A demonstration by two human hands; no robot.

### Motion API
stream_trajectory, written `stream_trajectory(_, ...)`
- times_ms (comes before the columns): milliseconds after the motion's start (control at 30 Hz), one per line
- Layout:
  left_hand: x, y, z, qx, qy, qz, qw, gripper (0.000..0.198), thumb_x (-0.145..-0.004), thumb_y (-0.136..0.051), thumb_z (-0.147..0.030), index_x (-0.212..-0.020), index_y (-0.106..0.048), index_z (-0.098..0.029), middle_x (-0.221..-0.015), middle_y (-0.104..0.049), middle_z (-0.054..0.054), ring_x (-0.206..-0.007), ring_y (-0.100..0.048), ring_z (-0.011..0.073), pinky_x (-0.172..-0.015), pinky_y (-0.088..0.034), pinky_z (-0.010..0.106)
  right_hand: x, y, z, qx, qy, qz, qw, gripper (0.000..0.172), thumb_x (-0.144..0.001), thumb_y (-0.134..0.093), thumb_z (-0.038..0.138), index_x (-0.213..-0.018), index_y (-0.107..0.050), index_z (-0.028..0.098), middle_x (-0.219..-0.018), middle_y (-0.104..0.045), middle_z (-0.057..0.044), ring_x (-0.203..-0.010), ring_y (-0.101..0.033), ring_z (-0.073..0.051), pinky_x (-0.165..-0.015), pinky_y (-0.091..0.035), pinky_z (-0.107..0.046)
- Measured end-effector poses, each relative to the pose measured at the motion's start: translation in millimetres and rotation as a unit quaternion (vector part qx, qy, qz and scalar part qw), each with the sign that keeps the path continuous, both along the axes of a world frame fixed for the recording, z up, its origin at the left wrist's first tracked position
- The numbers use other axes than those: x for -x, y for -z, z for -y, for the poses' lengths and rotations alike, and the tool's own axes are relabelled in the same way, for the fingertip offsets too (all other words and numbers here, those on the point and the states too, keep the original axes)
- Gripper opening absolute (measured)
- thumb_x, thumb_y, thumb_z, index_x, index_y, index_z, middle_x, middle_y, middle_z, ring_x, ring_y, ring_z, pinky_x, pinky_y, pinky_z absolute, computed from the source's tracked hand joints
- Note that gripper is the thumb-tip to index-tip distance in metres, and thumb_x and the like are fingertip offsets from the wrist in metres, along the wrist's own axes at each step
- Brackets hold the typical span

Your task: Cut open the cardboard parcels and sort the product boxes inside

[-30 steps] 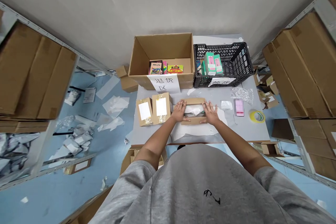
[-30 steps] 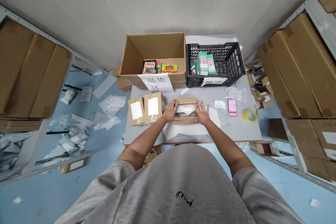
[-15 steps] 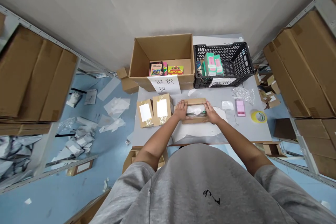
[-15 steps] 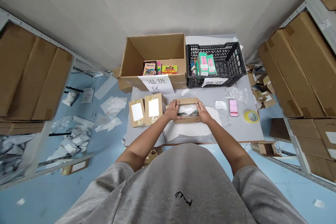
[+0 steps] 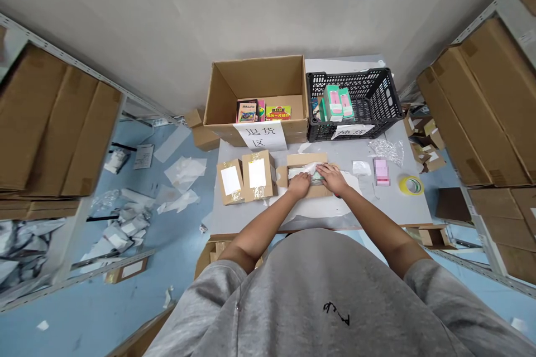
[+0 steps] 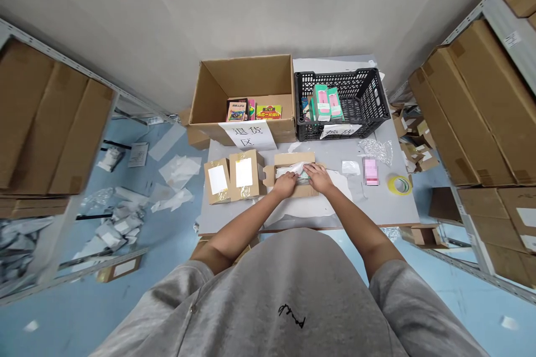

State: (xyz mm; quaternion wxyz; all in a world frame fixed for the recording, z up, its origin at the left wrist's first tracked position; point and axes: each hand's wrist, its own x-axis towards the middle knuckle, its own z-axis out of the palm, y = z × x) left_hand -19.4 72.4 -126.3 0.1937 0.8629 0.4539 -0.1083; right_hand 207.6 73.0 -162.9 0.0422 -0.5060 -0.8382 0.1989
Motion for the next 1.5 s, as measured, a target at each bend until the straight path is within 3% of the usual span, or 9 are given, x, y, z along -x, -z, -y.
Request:
stream_trajectory(167,-13.0,8.9,-6.7,0.022,0.008,-0.007,1.000,0.036,-0.111,-0.044,-0.009,-0.136,-0.070,-0.010,-0.136,-0.072,0.021,-0.131,-0.067,0.0285,-0.109,-0.054,0.039,-2.0,0.9,-0.2,0.012,0.004,-0.011,1.000,0.074,-0.096,-0.059,0.012,-0.170,-0.054,0.020,-0.172,-0.057,-0.011,-0.161,-0.045,-0.033,-0.132,-0.035,-0.054)
stream_trajectory(267,-32.0,16.9,-11.5,0.020,0.015,0.006,1.000,0.039,-0.111,-0.045,-0.010,-0.143,-0.068,-0.009,-0.143,-0.070,0.022,-0.136,-0.065,0.0292,-0.114,-0.052,0.040,-3.4,2.2,0.2,0.013,0.012,-0.028,0.999,0.076,-0.094,-0.061,0.013,-0.169,-0.055,0.019,-0.172,-0.056,-0.013,-0.160,-0.047,-0.034,-0.132,-0.035,-0.055)
stream_trajectory(400,-61.3,28.0,-16.1,0.009,-0.044,0.000,0.999,0.052,-0.110,-0.047,-0.013,-0.160,-0.057,-0.011,-0.155,-0.064,0.022,-0.140,-0.062,0.0303,-0.116,-0.051,0.042,-3.1,5.9,0.0,0.024,0.027,-0.039,0.999,0.086,-0.089,-0.063,0.013,-0.174,-0.048,0.020,-0.171,-0.056,-0.015,-0.160,-0.047,-0.036,-0.132,-0.036,-0.058)
stream_trajectory(533,-74.3,33.1,-19.8,0.008,-0.068,-0.016,0.998,0.054,-0.109,-0.046,-0.013,-0.163,-0.054,-0.010,-0.151,-0.065,0.023,-0.137,-0.062,0.0322,-0.115,-0.051,0.045,-3.6,9.6,1.5,0.021,0.048,-0.041,0.998,0.085,-0.090,-0.063,0.015,-0.173,-0.048,0.018,-0.171,-0.056,-0.016,-0.158,-0.048,-0.035,-0.132,-0.038,-0.056)
stream_trajectory(733,-57.6,29.4,-17.7,0.021,-0.059,-0.030,0.998,0.044,-0.111,-0.047,-0.014,-0.152,-0.062,-0.011,-0.146,-0.064,0.024,-0.133,-0.064,0.0333,-0.111,-0.053,0.045,-4.7,12.8,8.3,0.002,0.069,-0.045,0.997,0.072,-0.095,-0.057,0.013,-0.167,-0.056,0.015,-0.167,-0.058,-0.019,-0.157,-0.049,-0.036,-0.132,-0.037,-0.058)
stream_trajectory(1033,-32.8,30.6,-24.5,0.019,-0.036,-0.069,0.997,0.061,-0.109,-0.042,-0.015,-0.169,-0.051,-0.023,-0.152,-0.059,0.022,-0.137,-0.059,0.0340,-0.105,-0.054,0.044,-7.2,17.9,11.7,-0.010,0.107,-0.052,0.993,0.082,-0.086,-0.057,0.009,-0.168,-0.054,0.017,-0.169,-0.050,-0.018,-0.162,-0.035,-0.038,-0.132,-0.036,-0.058)
stream_trajectory(1167,-43.4,31.7,-33.7,0.028,-0.038,-0.073,0.996,0.058,-0.107,-0.044,-0.014,-0.164,-0.057,-0.013,-0.147,-0.063,0.026,-0.134,-0.061,0.0354,-0.108,-0.051,0.047,-8.1,17.6,7.0,-0.007,0.114,-0.061,0.992,0.089,-0.081,-0.060,0.009,-0.170,-0.051,0.017,-0.167,-0.050,-0.019,-0.158,-0.038,-0.038,-0.131,-0.038,-0.058)
stream_trajectory(1400,-45.7,30.8,-32.7,0.036,-0.019,-0.062,0.997,0.051,-0.098,-0.069,-0.022,-0.148,-0.069,-0.012,-0.150,-0.064,0.025,-0.146,-0.055,0.0386,-0.122,-0.043,0.052,-8.1,13.0,7.2,-0.001,0.105,-0.040,0.994,0.085,-0.083,-0.062,0.012,-0.167,-0.054,0.016,-0.165,-0.050,-0.020,-0.155,-0.039,-0.041,-0.127,-0.039,-0.057)
stream_trajectory(1500,-43.5,29.9,-35.5,0.058,-0.010,-0.058,0.997,0.056,-0.089,-0.082,-0.023,-0.142,-0.071,-0.010,-0.145,-0.068,0.026,-0.141,-0.061,0.0388,-0.119,-0.048,0.049,-7.1,10.9,7.4,0.001,0.106,-0.035,0.994,0.079,-0.085,-0.065,0.016,-0.164,-0.058,0.015,-0.164,-0.051,-0.021,-0.154,-0.040,-0.041,-0.127,-0.039,-0.056)
